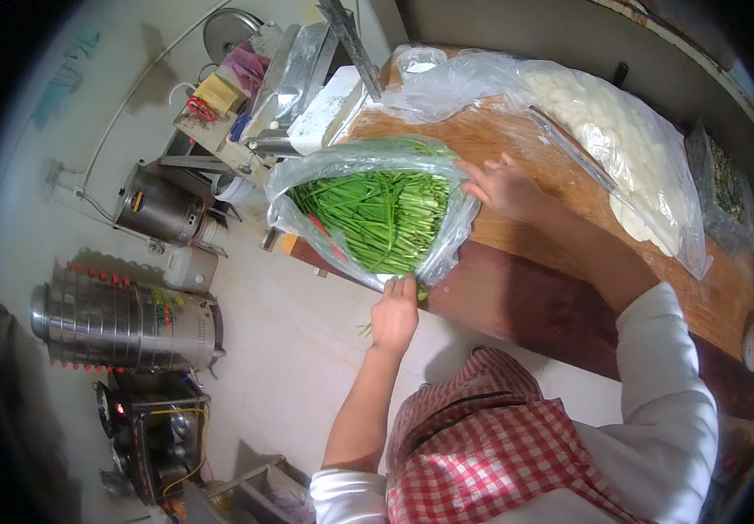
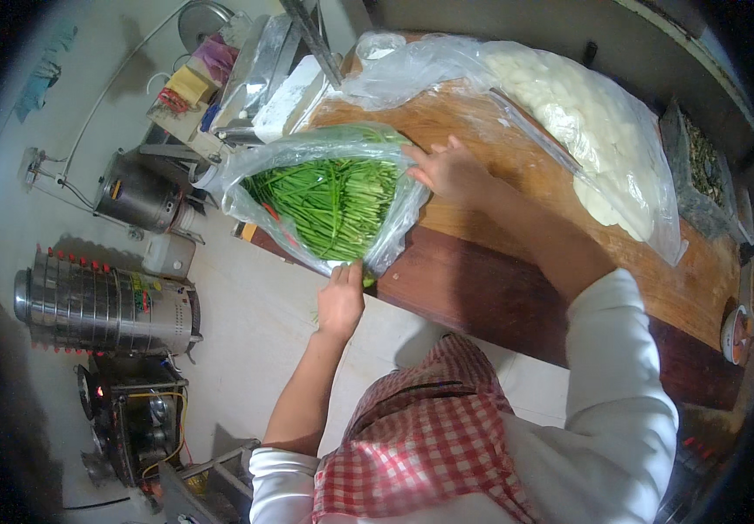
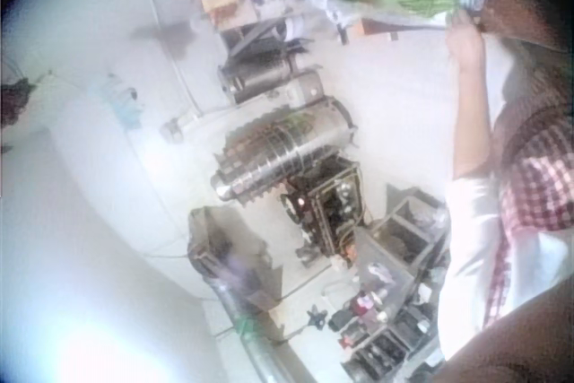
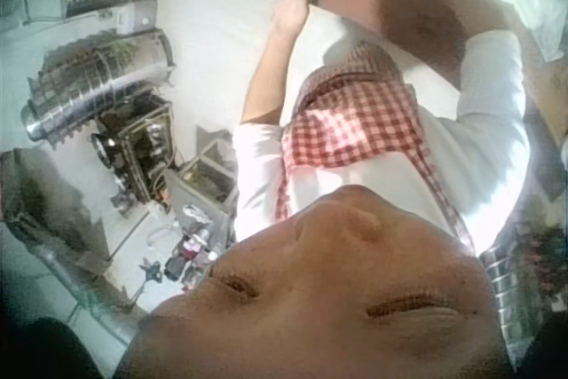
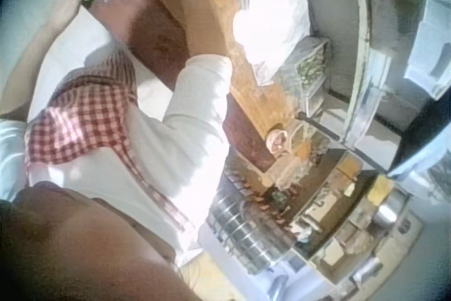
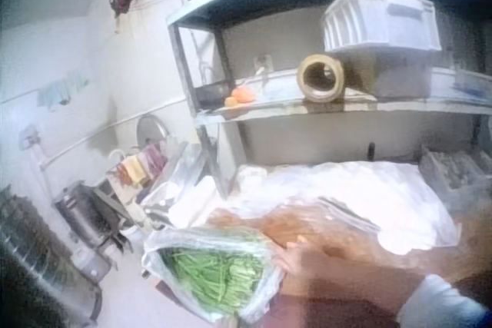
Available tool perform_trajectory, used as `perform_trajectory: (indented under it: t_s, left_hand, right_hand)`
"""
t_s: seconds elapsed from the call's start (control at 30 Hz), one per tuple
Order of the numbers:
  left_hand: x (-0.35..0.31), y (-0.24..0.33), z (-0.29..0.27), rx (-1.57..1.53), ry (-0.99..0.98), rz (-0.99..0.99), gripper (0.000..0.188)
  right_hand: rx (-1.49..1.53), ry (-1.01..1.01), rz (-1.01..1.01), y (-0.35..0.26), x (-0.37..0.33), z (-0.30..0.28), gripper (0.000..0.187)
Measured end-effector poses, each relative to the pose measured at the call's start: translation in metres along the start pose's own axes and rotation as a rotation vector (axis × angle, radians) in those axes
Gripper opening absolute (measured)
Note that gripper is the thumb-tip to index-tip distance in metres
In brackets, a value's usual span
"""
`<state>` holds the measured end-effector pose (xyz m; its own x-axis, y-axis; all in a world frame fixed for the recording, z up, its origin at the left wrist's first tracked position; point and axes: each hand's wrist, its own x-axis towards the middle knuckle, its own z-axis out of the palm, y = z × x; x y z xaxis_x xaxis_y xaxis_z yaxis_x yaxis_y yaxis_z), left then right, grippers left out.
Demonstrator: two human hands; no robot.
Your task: The person sweeps the kitchen floor using a broom and dustpan, collecting debris into the dustpan. They then stir food in a wok on a gas stove and retrieve a bag of green vegetables from a refrigerator, placing it on a wooden counter.
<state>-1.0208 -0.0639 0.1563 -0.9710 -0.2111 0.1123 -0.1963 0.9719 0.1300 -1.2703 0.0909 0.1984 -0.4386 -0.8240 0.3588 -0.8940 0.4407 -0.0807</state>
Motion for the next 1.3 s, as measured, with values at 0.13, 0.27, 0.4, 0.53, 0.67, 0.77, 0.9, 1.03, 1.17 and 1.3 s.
perform_trajectory:
  t_s: [0.13,0.27,0.4,0.53,0.67,0.77,0.9,1.03,1.17,1.3]
  left_hand:
    - [0.003,0.009,-0.001,-0.013,0.02,0.016,0.038]
    - [0.01,0.017,-0.017,-0.059,-0.052,-0.058,0.04]
    - [0.007,0.022,-0.043,-0.229,0.047,-0.281,0.042]
    - [0.046,0.032,-0.072,-0.204,0.252,-0.104,0.048]
    - [0.1,0.027,-0.069,-0.088,0.251,0.114,0.049]
    - [0.1,0.008,-0.053,-0.084,0.122,0.083,0.053]
    - [0.074,0.0,-0.053,-0.139,0.09,0.049,0.055]
    - [0.064,0.0,-0.055,-0.253,0.097,-0.015,0.057]
    - [0.06,-0.001,-0.054,-0.322,0.118,-0.071,0.057]
    - [0.06,-0.005,-0.049,-0.51,0.214,-0.123,0.055]
  right_hand:
    - [0.18,0.194,0.237,0.025,0.022,0.038,0.04]
    - [0.728,0.003,0.47,0.052,0.043,0.06,0.031]
    - [1.205,-0.145,0.521,0.051,0.042,0.038,0.023]
    - [0.905,0.203,0.035,0.021,0.043,0.009,0.018]
    - [0.556,0.014,-0.37,-0.006,0.047,0.003,0.017]
    - [0.374,0.015,-0.388,0.027,0.045,0.022,0.019]
    - [0.355,0.056,-0.392,0.047,0.04,0.033,0.02]
    - [0.582,-0.046,-0.265,0.049,0.044,0.026,0.017]
    - [0.555,0.075,-0.354,0.039,0.047,0.015,0.014]
    - [0.536,0.202,-0.395,0.017,0.042,0.003,0.011]
